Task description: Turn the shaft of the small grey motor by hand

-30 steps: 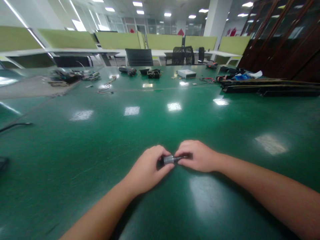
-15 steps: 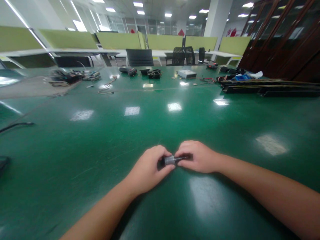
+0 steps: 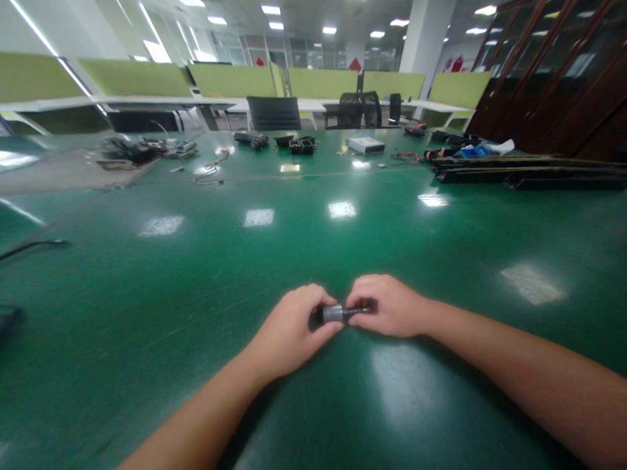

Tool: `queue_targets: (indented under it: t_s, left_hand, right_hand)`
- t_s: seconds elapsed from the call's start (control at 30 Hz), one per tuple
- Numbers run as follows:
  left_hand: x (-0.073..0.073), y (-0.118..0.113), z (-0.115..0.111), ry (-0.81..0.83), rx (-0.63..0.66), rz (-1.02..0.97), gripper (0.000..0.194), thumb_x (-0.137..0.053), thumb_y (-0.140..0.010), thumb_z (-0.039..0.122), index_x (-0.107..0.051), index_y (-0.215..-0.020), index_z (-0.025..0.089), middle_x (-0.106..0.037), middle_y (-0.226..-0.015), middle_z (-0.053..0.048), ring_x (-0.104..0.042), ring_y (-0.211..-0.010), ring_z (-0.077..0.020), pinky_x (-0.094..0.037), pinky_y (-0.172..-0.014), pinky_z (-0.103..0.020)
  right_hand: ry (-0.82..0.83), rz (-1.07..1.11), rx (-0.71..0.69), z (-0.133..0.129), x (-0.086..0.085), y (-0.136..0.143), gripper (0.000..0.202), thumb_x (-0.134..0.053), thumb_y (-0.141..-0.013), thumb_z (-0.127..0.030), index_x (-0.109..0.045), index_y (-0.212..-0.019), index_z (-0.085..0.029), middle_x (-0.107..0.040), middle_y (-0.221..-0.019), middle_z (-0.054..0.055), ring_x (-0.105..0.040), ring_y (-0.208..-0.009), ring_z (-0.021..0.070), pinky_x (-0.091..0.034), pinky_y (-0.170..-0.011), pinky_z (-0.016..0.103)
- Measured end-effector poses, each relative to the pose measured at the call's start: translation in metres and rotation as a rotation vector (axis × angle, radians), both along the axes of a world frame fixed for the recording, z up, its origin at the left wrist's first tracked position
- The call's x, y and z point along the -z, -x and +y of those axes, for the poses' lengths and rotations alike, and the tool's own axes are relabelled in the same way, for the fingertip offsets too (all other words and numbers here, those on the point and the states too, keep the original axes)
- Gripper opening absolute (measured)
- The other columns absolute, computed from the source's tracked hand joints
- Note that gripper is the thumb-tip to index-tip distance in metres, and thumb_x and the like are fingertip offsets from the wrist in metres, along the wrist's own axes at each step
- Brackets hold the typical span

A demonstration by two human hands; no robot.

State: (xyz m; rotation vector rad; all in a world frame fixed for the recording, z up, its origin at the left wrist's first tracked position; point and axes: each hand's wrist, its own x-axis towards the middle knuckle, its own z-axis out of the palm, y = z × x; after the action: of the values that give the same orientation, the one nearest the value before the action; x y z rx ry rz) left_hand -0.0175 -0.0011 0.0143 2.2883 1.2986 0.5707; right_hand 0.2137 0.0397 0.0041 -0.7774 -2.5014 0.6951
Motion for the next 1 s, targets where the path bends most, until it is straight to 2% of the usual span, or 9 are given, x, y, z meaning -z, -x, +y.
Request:
queue_targets:
  t_s: [0.5,0.63,0.7,0.77,1.0]
  left_hand:
    - [-0.001,0.0,-0.001,0.011,-0.004,0.007,0.018,-0.069,-0.085,0.033,-0.063,-0.097,0.021,-0.066,-0.095,-0.004,-0.06,-0.087,-0.0221,-0.046,-0.078,-0.035]
    - [-0.001,0.0,-0.001,0.025,-0.02,0.009,0.018,-0.067,-0.087,0.035,-0.063,-0.096,0.021,-0.066,-0.093,-0.004,-0.06,-0.084,-0.0216,-0.047,-0.076,-0.035]
    - [-0.001,0.001,0.0,0.03,-0.022,0.008,0.018,-0.066,-0.088,0.037,-0.063,-0.095,0.021,-0.065,-0.092,-0.004,-0.06,-0.082,-0.0212,-0.047,-0.074,-0.034]
    - [-0.001,0.001,0.0,0.032,-0.023,0.004,0.018,-0.065,-0.088,0.038,-0.064,-0.094,0.021,-0.065,-0.091,-0.004,-0.059,-0.082,-0.021,-0.047,-0.073,-0.033]
    - [0.002,0.001,0.001,0.026,-0.024,-0.015,0.017,-0.065,-0.088,0.037,-0.064,-0.094,0.021,-0.065,-0.09,-0.003,-0.06,-0.081,-0.0205,-0.047,-0.073,-0.033]
  right_hand:
    - [-0.019,-0.023,0.017,0.004,0.0,-0.008,0.009,-0.073,-0.076,-0.022,-0.067,-0.081,-0.018,-0.067,-0.077,0.001,-0.06,-0.073,0.0147,-0.044,-0.072,0.028]
    - [0.067,-0.042,-0.008,0.019,-0.002,-0.025,0.008,-0.072,-0.074,-0.019,-0.068,-0.08,-0.017,-0.065,-0.074,0.0,-0.057,-0.068,0.0128,-0.043,-0.066,0.025]
    - [0.145,-0.034,0.027,0.027,-0.003,-0.034,0.008,-0.072,-0.074,-0.02,-0.068,-0.079,-0.016,-0.062,-0.071,-0.001,-0.053,-0.061,0.0111,-0.041,-0.059,0.023]
    - [0.184,-0.019,0.046,0.032,-0.003,-0.04,0.008,-0.072,-0.074,-0.02,-0.068,-0.079,-0.015,-0.062,-0.072,-0.001,-0.054,-0.062,0.0111,-0.041,-0.058,0.022]
    - [0.127,-0.04,0.008,0.03,-0.003,-0.037,0.007,-0.072,-0.074,-0.019,-0.069,-0.079,-0.015,-0.063,-0.071,0.0,-0.054,-0.064,0.0116,-0.043,-0.061,0.023]
